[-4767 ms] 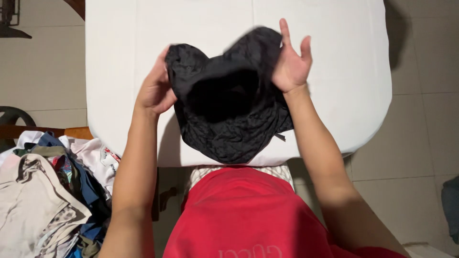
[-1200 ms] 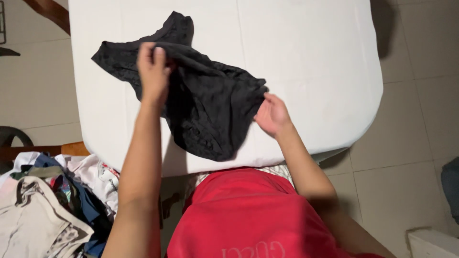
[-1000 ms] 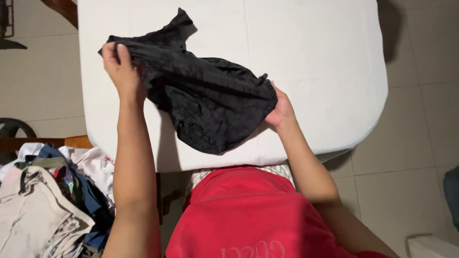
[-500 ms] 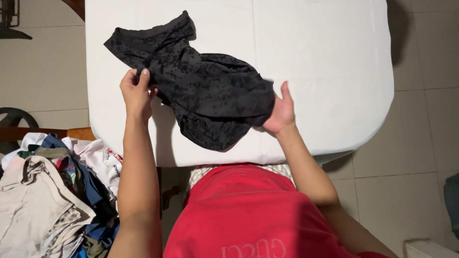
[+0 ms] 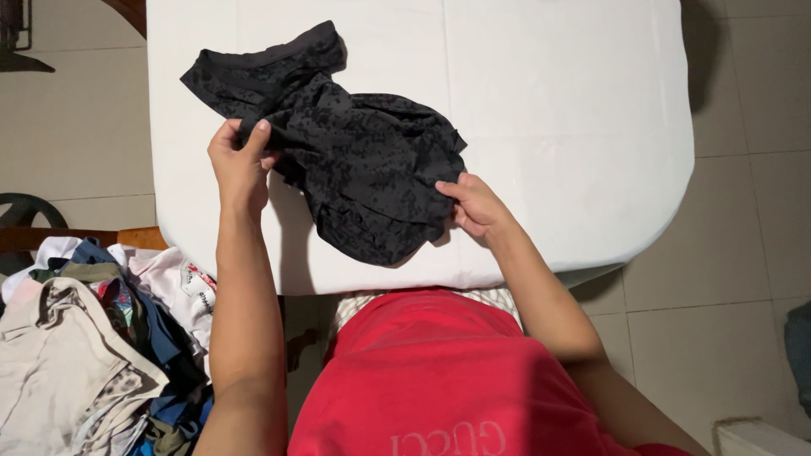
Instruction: The person takes a black patterned garment from a basket and spreads it out on a table, smoothing the fabric with their hands before folding the item into a neat rectangle.
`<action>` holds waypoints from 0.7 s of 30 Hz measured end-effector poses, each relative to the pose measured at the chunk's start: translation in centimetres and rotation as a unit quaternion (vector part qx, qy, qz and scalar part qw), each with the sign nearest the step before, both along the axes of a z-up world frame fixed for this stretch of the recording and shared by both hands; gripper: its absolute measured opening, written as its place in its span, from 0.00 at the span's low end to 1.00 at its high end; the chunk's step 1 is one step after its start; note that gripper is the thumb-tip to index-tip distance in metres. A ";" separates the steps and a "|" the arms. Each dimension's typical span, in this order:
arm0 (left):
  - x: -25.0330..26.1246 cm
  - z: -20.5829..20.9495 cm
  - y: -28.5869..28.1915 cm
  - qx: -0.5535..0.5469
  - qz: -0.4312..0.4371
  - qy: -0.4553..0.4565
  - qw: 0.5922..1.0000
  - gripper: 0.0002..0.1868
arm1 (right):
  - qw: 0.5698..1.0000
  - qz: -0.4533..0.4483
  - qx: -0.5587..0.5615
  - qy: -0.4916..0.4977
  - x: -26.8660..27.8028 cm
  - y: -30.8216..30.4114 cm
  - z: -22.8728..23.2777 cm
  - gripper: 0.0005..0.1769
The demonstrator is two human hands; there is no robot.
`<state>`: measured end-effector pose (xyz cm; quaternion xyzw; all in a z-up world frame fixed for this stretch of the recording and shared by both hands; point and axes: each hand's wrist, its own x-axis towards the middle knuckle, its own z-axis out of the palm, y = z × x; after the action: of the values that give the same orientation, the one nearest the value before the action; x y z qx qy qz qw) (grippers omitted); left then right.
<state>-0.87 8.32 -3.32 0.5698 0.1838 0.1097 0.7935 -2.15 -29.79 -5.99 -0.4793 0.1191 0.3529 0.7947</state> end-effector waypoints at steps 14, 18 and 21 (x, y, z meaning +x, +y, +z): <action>-0.1 -3.3 0.5 -0.146 0.132 -0.025 0.980 0.07 | 0.954 -0.201 0.119 0.186 1.5 -4.5 0.8 0.22; -0.4 -6.7 0.3 -0.354 0.117 0.026 0.927 0.09 | 0.907 -0.309 0.176 0.223 -1.9 0.3 2.5 0.20; -1.3 -9.2 -0.7 -0.491 0.058 0.081 0.866 0.20 | 0.903 -0.280 0.232 0.227 -4.3 1.8 1.2 0.20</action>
<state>-2.21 7.65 -12.49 0.1022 0.3107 0.0047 0.9450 -6.41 -28.01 -4.82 -0.1353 0.3402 0.2324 0.9011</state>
